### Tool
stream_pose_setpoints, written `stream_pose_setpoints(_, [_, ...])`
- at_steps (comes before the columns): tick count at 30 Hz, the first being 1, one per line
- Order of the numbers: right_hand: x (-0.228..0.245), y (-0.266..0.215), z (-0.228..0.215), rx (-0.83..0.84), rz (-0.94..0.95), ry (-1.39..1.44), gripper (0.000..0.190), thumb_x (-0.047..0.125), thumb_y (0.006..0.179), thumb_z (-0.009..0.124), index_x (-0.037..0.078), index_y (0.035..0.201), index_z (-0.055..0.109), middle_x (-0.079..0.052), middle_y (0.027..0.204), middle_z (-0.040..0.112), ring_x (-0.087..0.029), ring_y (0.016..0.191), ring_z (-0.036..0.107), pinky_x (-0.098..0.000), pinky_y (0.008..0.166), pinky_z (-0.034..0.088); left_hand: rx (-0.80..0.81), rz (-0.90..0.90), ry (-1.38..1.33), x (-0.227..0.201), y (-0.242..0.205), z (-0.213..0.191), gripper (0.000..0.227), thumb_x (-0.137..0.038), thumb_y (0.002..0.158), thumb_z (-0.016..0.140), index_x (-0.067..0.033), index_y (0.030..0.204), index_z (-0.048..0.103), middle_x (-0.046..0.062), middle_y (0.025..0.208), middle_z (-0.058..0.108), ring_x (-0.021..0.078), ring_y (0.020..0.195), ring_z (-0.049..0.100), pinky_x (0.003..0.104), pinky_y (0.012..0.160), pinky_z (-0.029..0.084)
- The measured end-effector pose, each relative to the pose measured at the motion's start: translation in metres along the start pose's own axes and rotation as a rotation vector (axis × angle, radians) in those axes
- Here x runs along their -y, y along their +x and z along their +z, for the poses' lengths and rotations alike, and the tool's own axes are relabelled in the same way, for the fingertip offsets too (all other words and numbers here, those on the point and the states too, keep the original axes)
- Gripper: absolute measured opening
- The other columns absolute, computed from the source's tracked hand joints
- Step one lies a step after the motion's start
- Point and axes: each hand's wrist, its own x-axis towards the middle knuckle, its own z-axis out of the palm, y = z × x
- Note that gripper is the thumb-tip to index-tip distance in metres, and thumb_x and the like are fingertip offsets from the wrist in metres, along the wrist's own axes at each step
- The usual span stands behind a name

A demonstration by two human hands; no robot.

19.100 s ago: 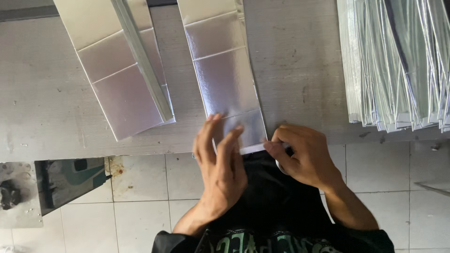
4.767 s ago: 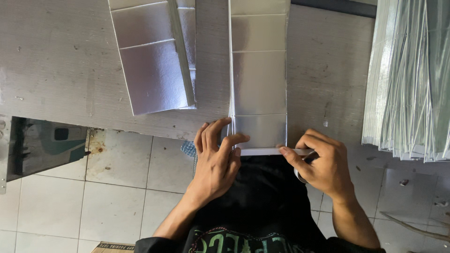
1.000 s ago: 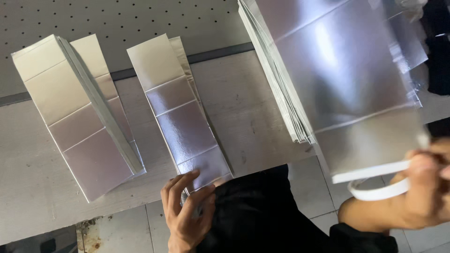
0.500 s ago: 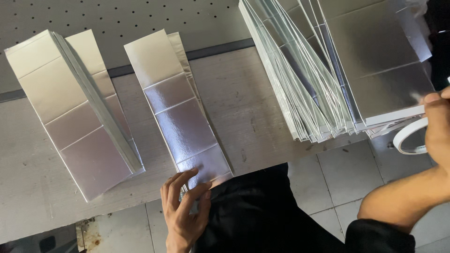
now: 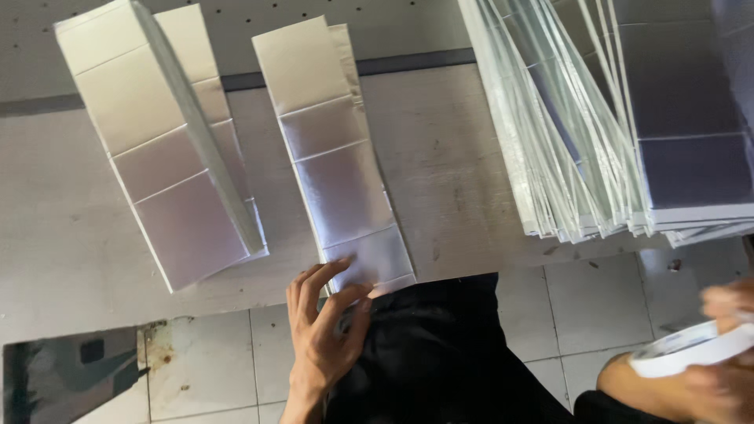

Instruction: The person repeatedly applies white tape to the seams of long, rectangular cardboard boxes on a workbench. They smooth the tape down with their fingers and move the finished boxes to a stack on the right.

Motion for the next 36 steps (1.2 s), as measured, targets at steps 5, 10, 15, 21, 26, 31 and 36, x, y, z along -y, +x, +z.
stream_pose_setpoints(5, [0.208, 0.126, 0.106, 0.405, -0.38, 0.011, 0.094, 0.075, 0.066, 0.068, 0.008, 0.132, 0.061, -0.001, 0.09, 0.065, -0.013, 0.081, 0.061, -0.0257, 0.069, 0.054, -0.014, -0.085, 0.039, 0.007, -0.009, -0.008, 0.016, -0.017, 0.094, 0.07, -0.0173, 0.11, 0.069, 0.012, 0.13, 0.058, 0.0301, 0.106, 0.056, 0.043, 0.093, 0.047])
stream_pose_setpoints(10, [0.237, 0.14, 0.178, 0.704, -0.192, 0.222, 0.117, 0.079, 0.069, 0.061, 0.007, 0.158, 0.036, -0.003, 0.087, 0.054, -0.01, 0.074, 0.055, -0.0229, 0.06, 0.048, -0.022, -0.18, 0.03, 0.017, -0.017, -0.019, 0.028, -0.018, 0.089, 0.078, -0.0186, 0.116, 0.071, 0.01, 0.118, 0.056, 0.0235, 0.095, 0.053, 0.035, 0.087, 0.049])
stream_pose_setpoints(15, [0.271, 0.145, 0.213, 0.944, -0.006, 0.349, 0.028, 0.025, 0.095, 0.048, 0.007, 0.093, 0.069, -0.004, 0.087, 0.063, -0.015, 0.062, 0.064, -0.0273, 0.058, 0.048, 0.195, -0.215, 0.094, 0.025, -0.025, -0.016, 0.034, -0.039, 0.09, 0.077, -0.0307, 0.121, 0.066, 0.004, 0.135, 0.053, 0.0252, 0.119, 0.051, 0.042, 0.095, 0.03])
stream_pose_setpoints(21, [0.283, 0.142, 0.232, 0.902, -0.201, 0.185, 0.019, 0.02, 0.102, 0.052, 0.012, 0.086, 0.059, 0.001, 0.082, 0.056, -0.015, 0.056, 0.049, -0.0303, 0.057, 0.045, 0.206, -0.202, 0.056, 0.025, -0.024, -0.018, 0.032, -0.034, 0.094, 0.071, -0.0273, 0.124, 0.063, 0.005, 0.137, 0.053, 0.0274, 0.123, 0.051, 0.043, 0.095, 0.029])
stream_pose_setpoints(26, [0.287, 0.137, 0.244, 0.802, -0.263, 0.035, 0.019, 0.02, 0.101, 0.053, 0.014, 0.085, 0.059, 0.005, 0.075, 0.059, -0.012, 0.051, 0.056, -0.0315, 0.048, 0.043, 0.236, -0.211, 0.03, 0.026, -0.023, -0.022, 0.042, -0.032, 0.088, 0.076, -0.0275, 0.127, 0.061, 0.007, 0.138, 0.051, 0.0284, 0.124, 0.051, 0.044, 0.095, 0.03])
stream_pose_setpoints(31, [0.287, 0.13, 0.25, 0.728, -0.285, -0.013, 0.012, 0.017, 0.098, 0.058, 0.01, 0.09, 0.063, 0.004, 0.082, 0.064, -0.015, 0.05, 0.055, -0.0333, 0.048, 0.044, 0.261, -0.217, -0.005, 0.027, -0.022, -0.026, 0.045, -0.043, 0.089, 0.075, -0.0268, 0.129, 0.061, 0.008, 0.139, 0.05, 0.0283, 0.127, 0.05, 0.045, 0.097, 0.029])
stream_pose_setpoints(36, [0.289, 0.129, 0.252, 0.667, -0.308, -0.029, 0.011, 0.013, 0.098, 0.059, 0.01, 0.087, 0.061, 0.004, 0.08, 0.062, -0.014, 0.049, 0.051, -0.0319, 0.046, 0.042, 0.314, -0.252, -0.118, 0.025, -0.018, -0.034, 0.039, -0.022, 0.096, 0.047, -0.0245, 0.133, 0.059, 0.01, 0.141, 0.051, 0.0272, 0.126, 0.048, 0.045, 0.097, 0.027])
